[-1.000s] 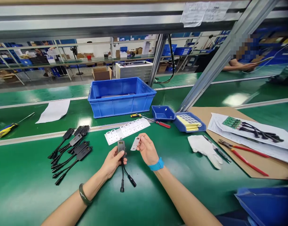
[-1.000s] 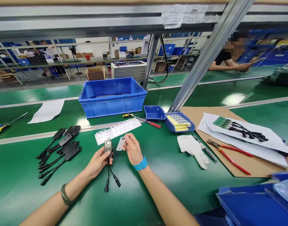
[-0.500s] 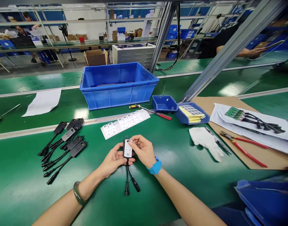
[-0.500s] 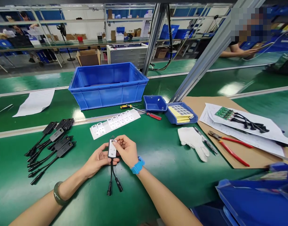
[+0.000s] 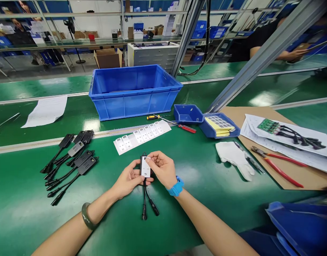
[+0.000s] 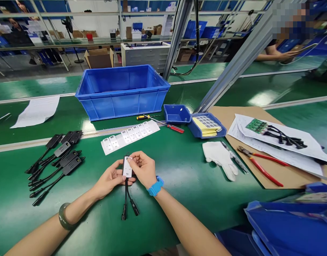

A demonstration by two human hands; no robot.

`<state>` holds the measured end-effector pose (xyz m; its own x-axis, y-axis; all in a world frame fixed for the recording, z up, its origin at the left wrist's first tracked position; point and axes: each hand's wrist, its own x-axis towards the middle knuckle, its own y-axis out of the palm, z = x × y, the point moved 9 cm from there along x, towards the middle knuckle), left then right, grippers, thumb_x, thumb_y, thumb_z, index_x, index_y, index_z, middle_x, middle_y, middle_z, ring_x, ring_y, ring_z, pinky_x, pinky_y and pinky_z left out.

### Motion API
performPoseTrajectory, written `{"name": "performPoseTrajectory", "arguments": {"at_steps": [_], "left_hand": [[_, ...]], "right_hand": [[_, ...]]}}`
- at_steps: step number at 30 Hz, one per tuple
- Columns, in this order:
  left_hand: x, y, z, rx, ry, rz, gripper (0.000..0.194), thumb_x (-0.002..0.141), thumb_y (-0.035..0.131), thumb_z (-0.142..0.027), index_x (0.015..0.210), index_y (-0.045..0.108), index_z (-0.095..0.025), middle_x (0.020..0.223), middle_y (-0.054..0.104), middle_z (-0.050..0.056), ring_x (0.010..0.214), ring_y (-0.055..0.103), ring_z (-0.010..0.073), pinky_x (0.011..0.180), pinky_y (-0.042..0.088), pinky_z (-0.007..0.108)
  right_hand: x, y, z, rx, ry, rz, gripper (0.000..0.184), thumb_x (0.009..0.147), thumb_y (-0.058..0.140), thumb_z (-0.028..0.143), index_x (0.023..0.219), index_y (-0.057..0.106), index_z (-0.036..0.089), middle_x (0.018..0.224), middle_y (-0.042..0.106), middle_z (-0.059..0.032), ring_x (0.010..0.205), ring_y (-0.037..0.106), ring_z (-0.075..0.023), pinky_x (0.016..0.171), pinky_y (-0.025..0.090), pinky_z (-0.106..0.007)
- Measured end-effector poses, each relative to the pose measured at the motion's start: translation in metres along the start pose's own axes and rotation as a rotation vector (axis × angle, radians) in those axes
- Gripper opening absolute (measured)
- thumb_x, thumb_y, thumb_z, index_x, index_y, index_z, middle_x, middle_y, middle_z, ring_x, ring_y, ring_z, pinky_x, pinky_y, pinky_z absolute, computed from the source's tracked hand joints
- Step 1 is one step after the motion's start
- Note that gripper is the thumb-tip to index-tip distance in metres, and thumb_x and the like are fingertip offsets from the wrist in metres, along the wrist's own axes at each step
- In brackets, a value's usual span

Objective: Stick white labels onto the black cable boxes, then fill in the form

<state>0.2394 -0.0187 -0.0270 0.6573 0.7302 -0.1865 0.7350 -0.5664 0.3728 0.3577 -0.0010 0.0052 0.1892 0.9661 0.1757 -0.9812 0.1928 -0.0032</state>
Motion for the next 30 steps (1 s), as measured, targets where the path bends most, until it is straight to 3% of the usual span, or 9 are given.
{"name": "performPoseTrajectory", "arguments": {"at_steps": [14, 20, 23, 26, 30], "left_hand": [[0.001, 0.001, 0.001, 0.056, 0.021, 0.007, 0.056, 0.085, 0.068, -0.035, 0.128, 0.038, -0.017, 0.097, 0.070, 0.013, 0.088, 0.070, 0.0216, 0.088, 0.054, 0.038], [0.001, 0.001, -0.001, 0.091, 0.033, -0.004, 0.052, 0.084, 0.068, -0.037, 0.124, 0.039, -0.017, 0.095, 0.070, 0.012, 0.087, 0.070, 0.0219, 0.085, 0.055, 0.037], [0.000, 0.000, -0.001, 0.081, 0.030, -0.016, 0.053, 0.082, 0.070, -0.035, 0.122, 0.039, -0.017, 0.095, 0.070, 0.012, 0.087, 0.070, 0.0229, 0.082, 0.056, 0.037], [0.000, -0.002, -0.001, 0.012, 0.003, -0.026, 0.050, 0.081, 0.070, -0.031, 0.118, 0.040, -0.017, 0.093, 0.070, 0.011, 0.086, 0.071, 0.0238, 0.082, 0.056, 0.038], [0.002, -0.008, -0.003, -0.129, -0.002, -0.071, 0.033, 0.089, 0.056, -0.035, 0.113, 0.044, -0.016, 0.098, 0.070, 0.012, 0.083, 0.071, 0.0254, 0.075, 0.058, 0.040]], "right_hand": [[-0.001, -0.003, -0.006, 0.014, 0.071, -0.036, 0.022, 0.074, 0.070, 0.036, 0.079, 0.062, 0.015, 0.066, 0.060, -0.0016, 0.057, 0.054, -0.0114, 0.051, 0.047, -0.023], [-0.001, -0.010, -0.004, -0.078, 0.008, -0.059, 0.032, 0.078, 0.069, 0.033, 0.104, 0.060, 0.018, 0.065, 0.054, 0.0030, 0.055, 0.049, -0.0103, 0.052, 0.044, -0.023], [0.002, -0.015, -0.001, -0.224, -0.016, -0.056, 0.034, 0.078, 0.070, 0.037, 0.104, 0.059, 0.019, 0.066, 0.050, 0.0037, 0.057, 0.046, -0.0100, 0.054, 0.042, -0.024], [0.005, -0.012, -0.003, -0.306, -0.027, 0.002, 0.036, 0.078, 0.069, 0.040, 0.104, 0.057, 0.019, 0.073, 0.047, 0.0030, 0.059, 0.042, -0.0098, 0.055, 0.040, -0.024], [0.001, 0.013, -0.016, -0.285, -0.003, 0.211, 0.048, 0.080, 0.067, 0.037, 0.120, 0.053, 0.018, 0.087, 0.054, -0.0018, 0.070, 0.048, -0.0130, 0.061, 0.045, -0.026]]}}
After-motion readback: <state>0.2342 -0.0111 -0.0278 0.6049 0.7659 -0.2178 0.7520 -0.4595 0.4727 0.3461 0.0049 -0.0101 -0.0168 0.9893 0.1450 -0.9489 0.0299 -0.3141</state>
